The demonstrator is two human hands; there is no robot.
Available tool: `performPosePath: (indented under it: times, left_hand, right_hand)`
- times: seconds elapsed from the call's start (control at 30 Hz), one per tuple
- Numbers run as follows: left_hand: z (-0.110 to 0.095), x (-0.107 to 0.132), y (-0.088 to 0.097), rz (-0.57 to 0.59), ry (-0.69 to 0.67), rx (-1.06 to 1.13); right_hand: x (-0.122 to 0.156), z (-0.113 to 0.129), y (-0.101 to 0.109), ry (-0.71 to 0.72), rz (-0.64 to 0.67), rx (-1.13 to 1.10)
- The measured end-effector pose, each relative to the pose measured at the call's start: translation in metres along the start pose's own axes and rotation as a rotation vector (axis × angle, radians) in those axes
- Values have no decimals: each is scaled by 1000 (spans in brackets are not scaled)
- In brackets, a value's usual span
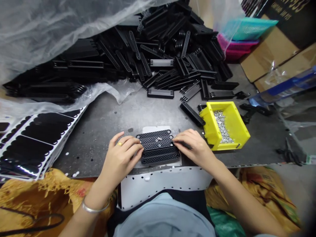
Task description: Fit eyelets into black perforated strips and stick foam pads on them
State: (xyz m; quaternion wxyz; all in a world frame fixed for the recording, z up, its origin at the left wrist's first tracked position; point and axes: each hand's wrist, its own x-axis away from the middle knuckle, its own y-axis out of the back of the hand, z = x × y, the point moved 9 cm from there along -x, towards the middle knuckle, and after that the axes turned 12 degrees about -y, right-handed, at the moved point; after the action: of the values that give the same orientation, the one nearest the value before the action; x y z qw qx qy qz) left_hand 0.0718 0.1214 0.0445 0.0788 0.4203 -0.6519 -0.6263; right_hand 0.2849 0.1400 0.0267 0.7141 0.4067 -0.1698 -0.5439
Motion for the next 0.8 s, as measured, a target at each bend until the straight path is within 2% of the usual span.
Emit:
performPosePath:
  times: [0.1,0.23,0.4,0.5,0.6,0.7,0.8]
  left_hand:
    - [0,0,-1,-25,19,18]
    - [-9,11,3,-106,-58,-37]
    - [-18,21,4,-147,-74,-87]
    - [-22,8,-4,-129,-59,-25]
    - [-33,-16,-20,-64,-120,29]
    - [-38,-31,-28,-48,-155,31]
    - [-34,-27,-24,-47,-120,37]
  right_hand:
    - [6,-1,3,5,-14,46]
    - [12,3,5,45,-49,197]
    - [14,17,9,166,-89,369]
    - [19,32,8,317,-112,527]
    - [23,41,4,396,-97,587]
    - [17,35,5,267,-66,494]
    - [10,24,4,116,-38,355]
